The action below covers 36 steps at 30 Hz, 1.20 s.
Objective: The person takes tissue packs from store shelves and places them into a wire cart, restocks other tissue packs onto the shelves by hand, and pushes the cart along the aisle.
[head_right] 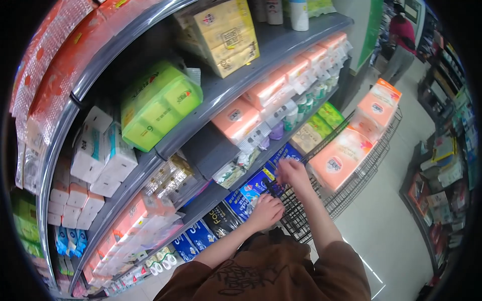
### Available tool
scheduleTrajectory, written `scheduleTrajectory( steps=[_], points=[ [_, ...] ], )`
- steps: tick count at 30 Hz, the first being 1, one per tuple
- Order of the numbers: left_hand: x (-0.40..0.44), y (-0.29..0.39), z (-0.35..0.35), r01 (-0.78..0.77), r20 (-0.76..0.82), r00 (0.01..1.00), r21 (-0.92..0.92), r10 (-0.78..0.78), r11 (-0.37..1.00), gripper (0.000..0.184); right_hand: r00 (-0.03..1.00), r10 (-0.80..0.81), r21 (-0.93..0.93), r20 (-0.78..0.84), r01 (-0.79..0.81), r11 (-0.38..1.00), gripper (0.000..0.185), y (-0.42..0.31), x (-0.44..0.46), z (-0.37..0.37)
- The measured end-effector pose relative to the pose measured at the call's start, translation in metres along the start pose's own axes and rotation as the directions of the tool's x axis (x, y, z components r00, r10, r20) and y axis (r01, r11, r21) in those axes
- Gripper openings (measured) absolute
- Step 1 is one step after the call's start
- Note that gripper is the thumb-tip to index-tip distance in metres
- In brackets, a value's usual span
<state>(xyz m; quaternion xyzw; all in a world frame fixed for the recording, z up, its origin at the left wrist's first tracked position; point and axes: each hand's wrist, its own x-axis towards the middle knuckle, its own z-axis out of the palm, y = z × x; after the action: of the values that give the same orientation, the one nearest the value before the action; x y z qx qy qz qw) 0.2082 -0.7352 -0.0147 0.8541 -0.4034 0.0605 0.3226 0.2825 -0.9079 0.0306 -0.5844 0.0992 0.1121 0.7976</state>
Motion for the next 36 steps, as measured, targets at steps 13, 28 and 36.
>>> scheduleTrajectory(
  steps=[13, 28, 36],
  points=[
    [-0.004, -0.002, 0.007, 0.088, -0.001, 0.996, 0.023, -0.088, 0.996, 0.012, 0.993, -0.033, -0.108, 0.109, 0.045, 0.993, 0.034, 0.005, 0.202, 0.114],
    [-0.012, -0.011, 0.026, 0.033, -0.069, 0.997, 0.052, -0.029, 0.998, 0.013, 0.907, -0.192, 0.378, -0.376, 0.339, 0.862, 0.023, -0.027, -0.088, -0.036],
    [-0.012, -0.017, 0.024, -0.025, -0.021, 0.999, 0.006, 0.025, 1.0, 0.011, 0.593, -0.296, 0.213, -0.748, 0.638, 0.74, 0.042, -0.027, -0.239, -0.091]
  ],
)
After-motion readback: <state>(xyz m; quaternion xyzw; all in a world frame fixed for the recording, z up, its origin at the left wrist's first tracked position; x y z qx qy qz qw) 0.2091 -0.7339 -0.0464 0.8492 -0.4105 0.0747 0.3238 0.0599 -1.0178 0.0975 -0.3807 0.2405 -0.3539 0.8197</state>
